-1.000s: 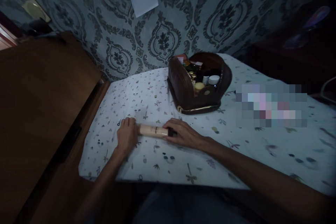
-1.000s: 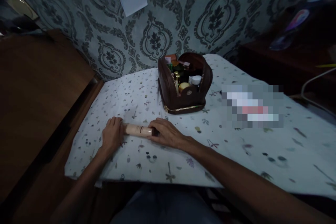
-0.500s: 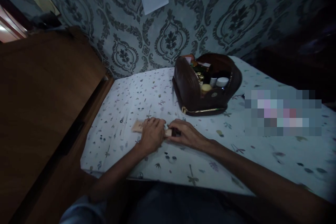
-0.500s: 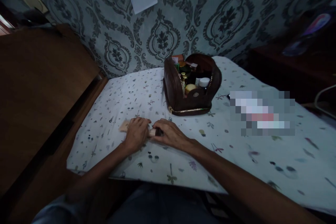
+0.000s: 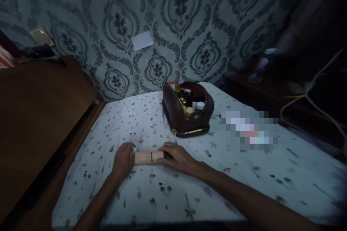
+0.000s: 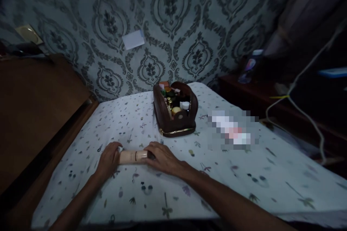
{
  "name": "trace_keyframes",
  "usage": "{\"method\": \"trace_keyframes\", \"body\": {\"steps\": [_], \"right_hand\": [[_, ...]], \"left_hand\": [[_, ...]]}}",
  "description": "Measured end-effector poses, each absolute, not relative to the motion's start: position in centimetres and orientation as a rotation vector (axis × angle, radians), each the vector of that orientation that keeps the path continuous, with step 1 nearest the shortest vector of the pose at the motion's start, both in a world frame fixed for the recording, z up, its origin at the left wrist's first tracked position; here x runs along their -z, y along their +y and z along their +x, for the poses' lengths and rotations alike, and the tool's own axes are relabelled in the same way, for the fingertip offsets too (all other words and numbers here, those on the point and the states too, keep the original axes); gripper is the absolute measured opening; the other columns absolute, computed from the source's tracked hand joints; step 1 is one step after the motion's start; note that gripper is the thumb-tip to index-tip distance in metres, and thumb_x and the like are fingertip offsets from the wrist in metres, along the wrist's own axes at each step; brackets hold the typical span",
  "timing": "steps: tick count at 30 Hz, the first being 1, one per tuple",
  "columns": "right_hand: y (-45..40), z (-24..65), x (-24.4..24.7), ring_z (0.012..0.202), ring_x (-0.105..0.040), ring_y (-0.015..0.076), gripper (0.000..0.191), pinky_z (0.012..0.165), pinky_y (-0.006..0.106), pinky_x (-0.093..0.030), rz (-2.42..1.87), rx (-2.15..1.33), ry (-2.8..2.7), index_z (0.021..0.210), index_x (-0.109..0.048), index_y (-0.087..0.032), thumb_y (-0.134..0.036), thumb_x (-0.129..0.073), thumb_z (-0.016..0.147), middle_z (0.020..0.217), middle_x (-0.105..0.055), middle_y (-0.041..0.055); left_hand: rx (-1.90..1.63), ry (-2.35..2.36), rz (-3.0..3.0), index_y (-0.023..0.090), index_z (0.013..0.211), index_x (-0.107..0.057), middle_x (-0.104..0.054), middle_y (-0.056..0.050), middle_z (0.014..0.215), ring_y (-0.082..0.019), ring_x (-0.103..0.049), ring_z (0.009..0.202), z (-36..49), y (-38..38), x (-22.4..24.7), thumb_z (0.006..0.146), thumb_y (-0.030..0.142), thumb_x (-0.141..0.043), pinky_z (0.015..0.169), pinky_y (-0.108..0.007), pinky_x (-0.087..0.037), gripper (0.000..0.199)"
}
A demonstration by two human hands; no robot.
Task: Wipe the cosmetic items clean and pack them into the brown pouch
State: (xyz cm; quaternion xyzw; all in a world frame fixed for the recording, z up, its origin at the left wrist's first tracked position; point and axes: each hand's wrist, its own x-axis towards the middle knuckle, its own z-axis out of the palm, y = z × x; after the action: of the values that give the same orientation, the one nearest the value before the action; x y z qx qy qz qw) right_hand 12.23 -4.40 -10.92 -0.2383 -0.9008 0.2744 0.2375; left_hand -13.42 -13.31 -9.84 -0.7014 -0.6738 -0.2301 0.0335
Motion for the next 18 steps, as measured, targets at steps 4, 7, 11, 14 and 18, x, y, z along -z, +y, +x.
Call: {"method": "trace_keyframes", "body": {"steps": [4,7,11,14,18], "right_hand": [[-4.6,12.2,10.8,0.087,-0.06,0.0207,0.023,0.076,0.031,-0.048,-0.659,-0.734,-2.46,0.098,-0.064,-0.018,-0.038,-0.063,0.088,0.093,-0.064,0.0069],[-4.5,12.2,11.3,0.089,-0.059,0.0209,0.025,0.077,0.031,-0.048,-0.618,-0.71,-2.37,0.099,-0.063,-0.018,-0.039,-0.065,0.086,0.095,-0.063,0.0074],[-4.4,12.2,11.6,0.093,-0.057,0.0219,0.026,0.078,0.032,-0.047,-0.612,-0.66,-2.314,0.1,-0.06,-0.018,-0.035,-0.07,0.083,0.098,-0.062,0.0075],[-4.4,12.2,11.4,0.094,-0.057,0.0225,0.025,0.078,0.032,-0.046,-0.688,-0.631,-2.383,0.097,-0.06,-0.017,-0.027,-0.074,0.078,0.099,-0.061,0.0073],[-4.4,12.0,11.3,0.093,-0.057,0.0213,0.027,0.076,0.03,-0.045,-0.742,-0.613,-2.417,0.096,-0.06,-0.018,-0.026,-0.076,0.076,0.099,-0.061,0.006]], "left_hand": [[0.786,-2.097,-2.069,0.021,0.098,-0.059,-0.069,-0.007,0.091,-0.023,-0.065,0.084,-13.6,-12.7,10.2,0.088,0.017,-0.034,0.075,-0.036,-0.052,0.027],[0.793,-2.097,-2.003,0.022,0.096,-0.058,-0.07,-0.005,0.084,-0.022,-0.067,0.077,-13.5,-11.7,9.7,0.087,0.018,-0.034,0.07,-0.034,-0.052,0.026],[0.759,-2.037,-1.959,0.021,0.097,-0.059,-0.071,-0.005,0.083,-0.022,-0.069,0.075,-13.2,-9.8,8.4,0.087,0.018,-0.035,0.068,-0.033,-0.051,0.026],[0.567,-2.038,-1.973,0.02,0.098,-0.059,-0.072,-0.006,0.086,-0.023,-0.069,0.076,-12.5,-8.7,7.4,0.088,0.016,-0.036,0.067,-0.032,-0.05,0.026],[0.225,-1.98,-2.032,0.019,0.095,-0.06,-0.071,-0.007,0.087,-0.024,-0.068,0.078,-9.8,-8.3,6.3,0.088,0.012,-0.038,0.068,-0.033,-0.048,0.024]]}}
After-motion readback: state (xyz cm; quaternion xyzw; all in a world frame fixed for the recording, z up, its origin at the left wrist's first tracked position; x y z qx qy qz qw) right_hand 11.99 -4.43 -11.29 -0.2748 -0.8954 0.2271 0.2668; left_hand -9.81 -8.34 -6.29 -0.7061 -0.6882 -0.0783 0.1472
